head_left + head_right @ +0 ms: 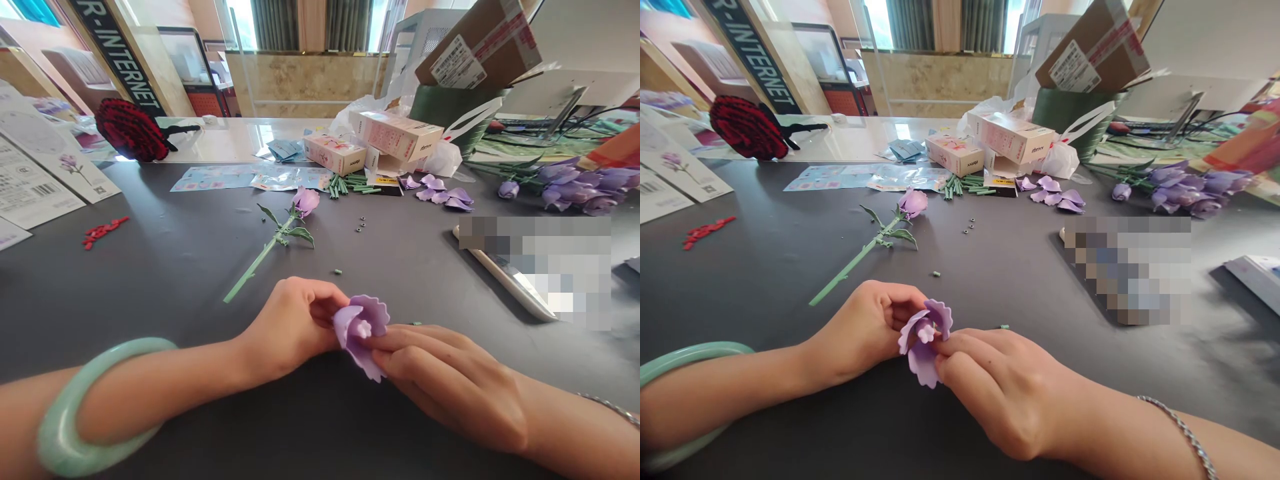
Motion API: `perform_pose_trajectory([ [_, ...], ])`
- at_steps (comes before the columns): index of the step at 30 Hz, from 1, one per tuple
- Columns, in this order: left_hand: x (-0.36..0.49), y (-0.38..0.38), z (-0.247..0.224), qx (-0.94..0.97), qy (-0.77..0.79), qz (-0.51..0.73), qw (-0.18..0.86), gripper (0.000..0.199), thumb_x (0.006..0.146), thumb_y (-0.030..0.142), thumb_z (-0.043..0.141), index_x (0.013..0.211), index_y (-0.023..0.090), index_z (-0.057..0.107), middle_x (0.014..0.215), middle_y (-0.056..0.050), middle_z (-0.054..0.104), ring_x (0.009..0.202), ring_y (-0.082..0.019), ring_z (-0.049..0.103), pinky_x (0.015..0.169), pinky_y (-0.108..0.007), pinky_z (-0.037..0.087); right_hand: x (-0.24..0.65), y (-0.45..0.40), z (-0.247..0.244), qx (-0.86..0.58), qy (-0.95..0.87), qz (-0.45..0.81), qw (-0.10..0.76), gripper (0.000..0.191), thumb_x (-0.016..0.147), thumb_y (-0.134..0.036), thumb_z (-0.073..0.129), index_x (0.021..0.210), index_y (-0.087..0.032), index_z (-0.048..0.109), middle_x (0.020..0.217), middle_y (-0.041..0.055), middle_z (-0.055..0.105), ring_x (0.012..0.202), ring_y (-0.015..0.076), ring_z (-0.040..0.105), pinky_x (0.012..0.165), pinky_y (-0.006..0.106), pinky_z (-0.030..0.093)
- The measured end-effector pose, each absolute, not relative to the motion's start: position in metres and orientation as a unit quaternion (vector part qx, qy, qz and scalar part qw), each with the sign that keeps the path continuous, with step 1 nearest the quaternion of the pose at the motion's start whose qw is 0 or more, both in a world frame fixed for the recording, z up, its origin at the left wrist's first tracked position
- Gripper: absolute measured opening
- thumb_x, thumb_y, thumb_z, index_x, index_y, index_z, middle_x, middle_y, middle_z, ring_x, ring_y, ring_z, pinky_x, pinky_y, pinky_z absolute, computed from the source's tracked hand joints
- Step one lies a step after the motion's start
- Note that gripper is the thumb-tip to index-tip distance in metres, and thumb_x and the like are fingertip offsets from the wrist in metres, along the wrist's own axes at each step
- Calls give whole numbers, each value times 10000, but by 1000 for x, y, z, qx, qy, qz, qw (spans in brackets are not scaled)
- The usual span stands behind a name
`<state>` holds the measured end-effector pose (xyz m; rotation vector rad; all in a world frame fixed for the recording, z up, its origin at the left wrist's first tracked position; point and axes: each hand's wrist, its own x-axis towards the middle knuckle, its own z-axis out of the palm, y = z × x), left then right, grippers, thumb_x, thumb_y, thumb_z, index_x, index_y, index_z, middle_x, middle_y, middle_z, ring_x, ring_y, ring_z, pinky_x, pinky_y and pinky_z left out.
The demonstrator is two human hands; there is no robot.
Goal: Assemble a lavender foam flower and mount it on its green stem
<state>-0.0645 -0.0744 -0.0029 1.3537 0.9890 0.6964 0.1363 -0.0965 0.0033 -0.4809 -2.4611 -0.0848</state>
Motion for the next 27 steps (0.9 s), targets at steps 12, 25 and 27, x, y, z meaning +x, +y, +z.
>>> perform_pose_trajectory([
  [12,-63,-73,-4,588,432,299,615,125,640,149,751,741,138,678,712,-10,723,677,-152,687,635,-226,548,141,-99,6,-175,-948,-39,265,562,999,-89,152,681,-162,610,775,75,674,686,138,623,636,212,540],
  [25,-63,-73,-4,585,438,302,612,139,613,55,692,730,127,668,671,9,686,634,-119,644,596,-194,512,138,-96,8,-161,-952,-31,258,636,1008,-85,86,635,-151,597,714,91,646,627,145,598,638,236,522],
  [27,-63,-73,-4,593,435,301,608,113,628,78,692,724,130,663,669,7,676,630,-120,637,585,-195,509,139,-94,6,-160,-951,-31,261,607,1013,-91,111,651,-153,595,731,81,648,636,139,594,642,232,519],
])
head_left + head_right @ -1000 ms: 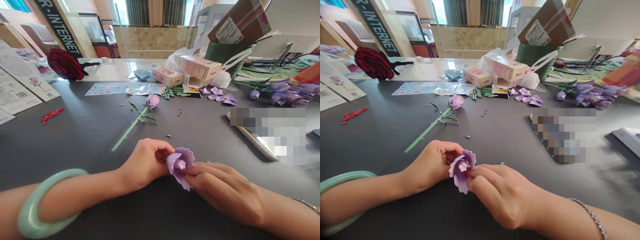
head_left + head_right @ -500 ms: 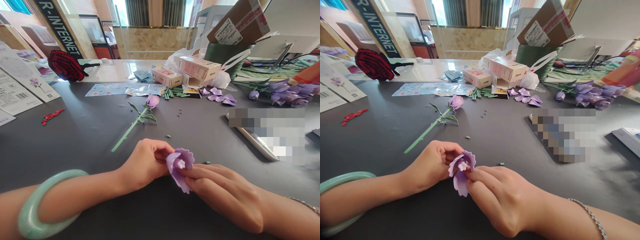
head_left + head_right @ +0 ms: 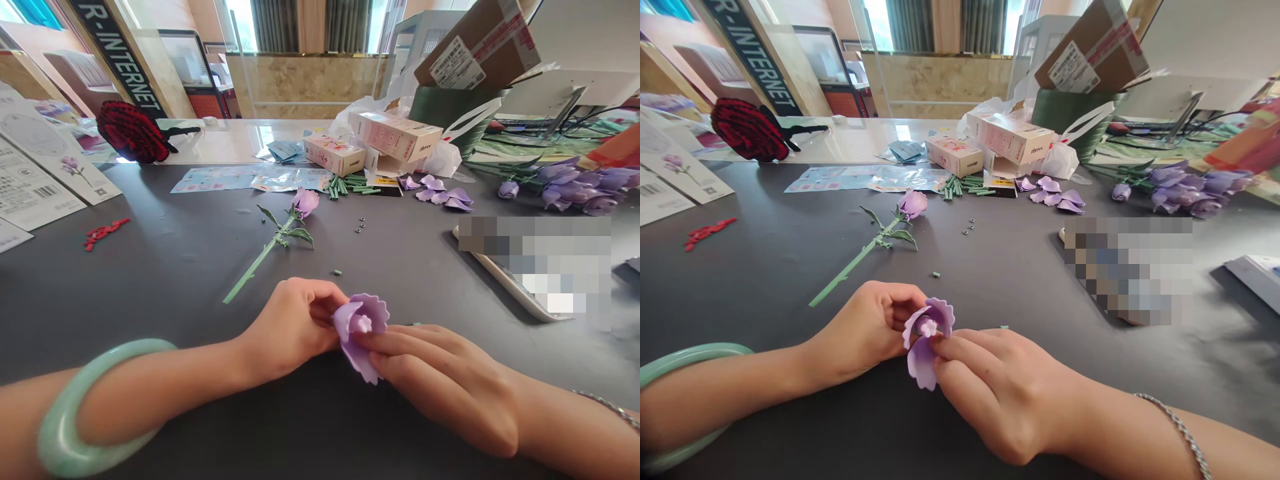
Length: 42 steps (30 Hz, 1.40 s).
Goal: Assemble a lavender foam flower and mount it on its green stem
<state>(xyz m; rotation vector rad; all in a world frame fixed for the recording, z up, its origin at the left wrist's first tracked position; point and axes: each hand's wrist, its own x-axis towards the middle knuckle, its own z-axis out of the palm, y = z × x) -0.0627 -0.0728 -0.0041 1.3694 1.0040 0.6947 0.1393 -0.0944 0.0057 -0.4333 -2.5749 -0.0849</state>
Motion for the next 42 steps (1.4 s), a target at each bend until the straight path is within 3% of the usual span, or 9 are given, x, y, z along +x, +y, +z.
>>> perform_pose_trajectory([
  [4,-63,-73,-3,603,419,302,608,97,646,126,716,722,136,657,670,15,659,618,-109,613,600,-201,509,143,-93,-1,-160,-947,-36,276,479,1012,-99,202,735,-157,589,782,62,645,676,130,602,661,223,507],
  [11,-63,-73,-2,596,425,296,614,139,637,148,754,692,134,627,634,39,617,598,-86,568,605,-188,480,140,-93,-11,-245,-903,-16,352,149,1000,-163,401,887,-204,488,703,-14,638,572,109,617,538,199,471],
  [14,-63,-73,-2,598,429,296,609,121,659,152,726,683,137,609,628,37,614,595,-90,571,578,-185,469,135,-94,-13,-286,-875,6,392,33,999,-224,429,977,-215,452,804,4,678,676,129,671,591,204,524],
  [19,-63,-73,-3,617,435,292,587,122,660,157,716,705,133,604,668,17,645,627,-103,594,572,-183,469,134,-93,-13,-291,-870,35,396,284,949,-219,496,1212,-133,430,1085,114,653,982,160,661,837,220,557],
  [23,-62,-73,-2,614,421,295,599,108,658,140,686,690,140,583,682,14,657,663,-123,631,611,-203,497,135,-92,-12,-266,-888,16,375,342,943,-146,489,1277,-110,426,1154,112,631,1084,132,609,959,190,496],
  [27,-62,-74,-3,611,411,296,608,108,658,106,687,721,133,605,711,8,678,674,-126,650,605,-199,502,136,-94,-12,-263,-890,11,371,313,952,-116,464,1265,-128,455,1127,73,641,1048,92,611,967,129,465],
  [33,-64,-74,-5,621,374,301,620,126,730,94,689,838,128,634,765,3,702,738,-144,702,686,-216,545,135,-93,-13,-285,-874,7,393,285,940,-132,529,1220,-169,489,1070,45,659,963,105,644,949,155,491],
  [42,-65,-74,0,659,384,348,545,454,651,161,833,1080,148,686,1045,-32,719,939,-179,684,888,-269,551,139,-89,-11,-312,-864,14,396,217,946,-199,514,1157,-149,531,1021,59,671,944,108,659,885,130,506],
])
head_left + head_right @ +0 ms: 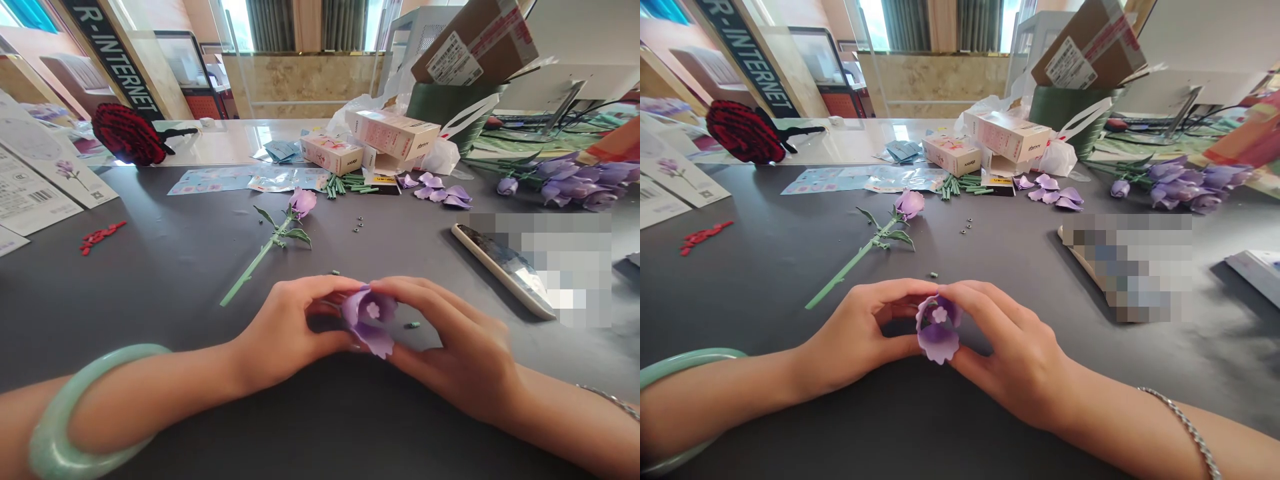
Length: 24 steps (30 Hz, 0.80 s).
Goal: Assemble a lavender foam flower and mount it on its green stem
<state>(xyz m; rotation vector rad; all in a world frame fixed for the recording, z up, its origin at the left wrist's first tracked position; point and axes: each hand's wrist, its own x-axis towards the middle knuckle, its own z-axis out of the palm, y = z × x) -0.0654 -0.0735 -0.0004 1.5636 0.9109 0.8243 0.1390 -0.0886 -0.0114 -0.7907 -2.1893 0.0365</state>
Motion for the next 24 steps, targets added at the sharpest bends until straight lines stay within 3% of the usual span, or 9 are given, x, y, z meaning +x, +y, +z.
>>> perform_pose_trajectory([
  [5,-69,-71,-2,627,325,372,603,596,541,81,887,1092,212,700,1066,17,724,1030,-169,663,959,-237,509,142,-87,-12,-308,-859,26,408,273,909,-143,543,1181,-152,530,1033,58,669,948,107,657,901,130,500],
  [13,-69,-68,-6,555,280,365,693,340,754,256,789,1073,188,693,1071,-33,732,1024,-176,673,905,-248,530,145,-86,-13,-292,-857,98,413,363,855,-119,620,1200,-165,519,1027,41,669,880,99,664,875,126,521],
  [18,-68,-67,-3,562,295,331,698,257,772,225,759,1006,142,694,1002,-47,745,923,-149,685,802,-194,530,144,-86,-13,-288,-858,115,410,281,884,-192,633,1146,-209,533,1029,37,684,873,125,682,843,167,556],
  [24,-67,-66,-1,566,317,322,689,294,740,279,772,970,119,683,976,-68,739,876,-170,677,807,-241,528,142,-86,-13,-271,-858,138,415,204,921,-238,608,1099,-217,513,1089,66,666,960,134,671,870,193,554],
])
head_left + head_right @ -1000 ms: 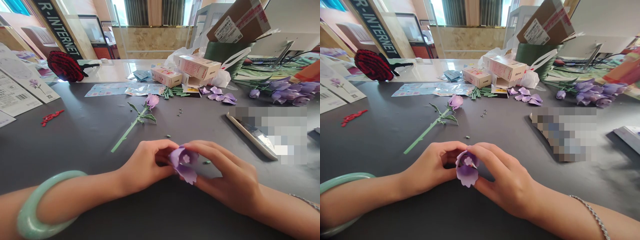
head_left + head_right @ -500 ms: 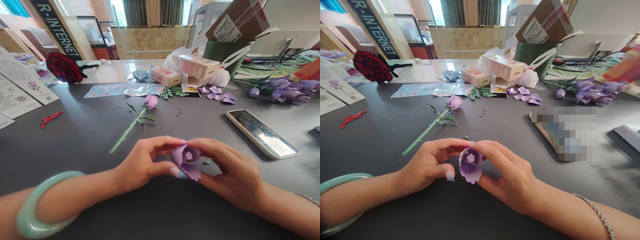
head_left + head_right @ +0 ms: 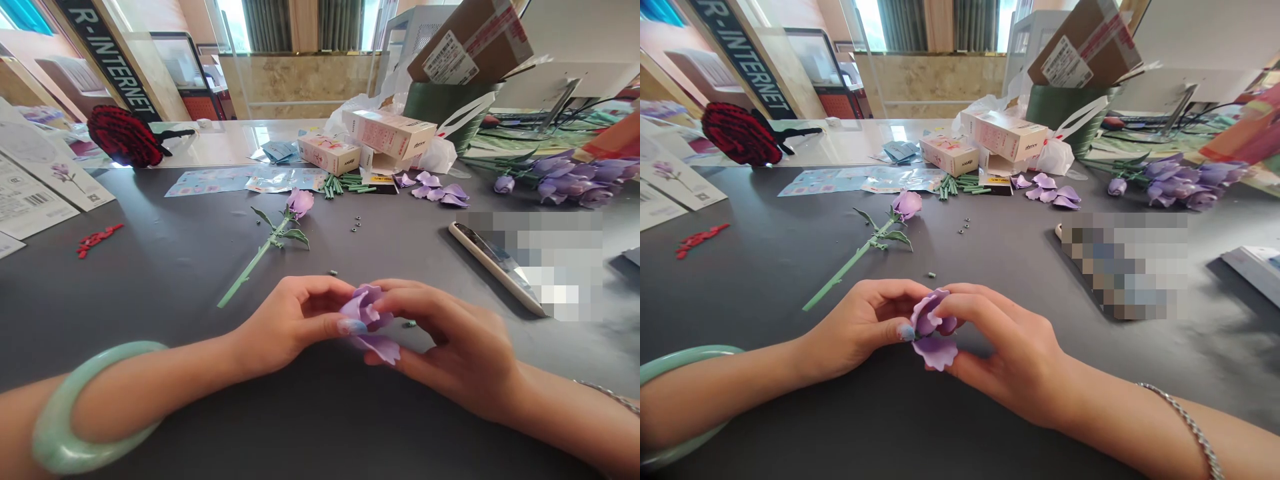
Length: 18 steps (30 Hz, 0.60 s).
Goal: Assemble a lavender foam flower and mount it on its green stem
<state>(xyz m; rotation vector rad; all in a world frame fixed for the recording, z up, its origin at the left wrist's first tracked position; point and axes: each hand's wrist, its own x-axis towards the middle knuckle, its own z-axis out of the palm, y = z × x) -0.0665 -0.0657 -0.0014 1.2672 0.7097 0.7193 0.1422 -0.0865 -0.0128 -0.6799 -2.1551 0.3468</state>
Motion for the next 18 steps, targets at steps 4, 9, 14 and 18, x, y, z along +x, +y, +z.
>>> perform_pose_trajectory([
  [4,-67,-66,-2,560,321,326,691,309,719,321,793,932,126,682,929,-55,733,856,-167,668,802,-248,525,141,-87,-12,-276,-856,132,417,154,910,-239,625,1026,-215,528,1087,56,671,917,111,679,855,165,550],
  [9,-67,-66,-1,548,325,341,691,311,697,340,811,902,137,693,861,-28,713,807,-156,662,777,-248,530,142,-88,-8,-268,-865,103,412,113,893,-159,607,966,-225,553,1132,68,660,978,144,676,824,193,566],
  [14,-67,-68,1,553,346,362,666,373,631,387,850,854,131,695,821,-39,702,772,-177,658,754,-278,543,143,-89,-5,-266,-878,84,389,232,844,-7,514,899,-223,580,1177,63,627,933,101,674,769,141,544],
  [18,-67,-68,0,551,344,377,660,387,626,407,854,857,138,699,820,-34,701,753,-168,650,768,-286,541,143,-89,-5,-254,-877,82,399,201,845,-6,536,886,-199,575,1198,98,611,990,102,655,824,144,521],
])
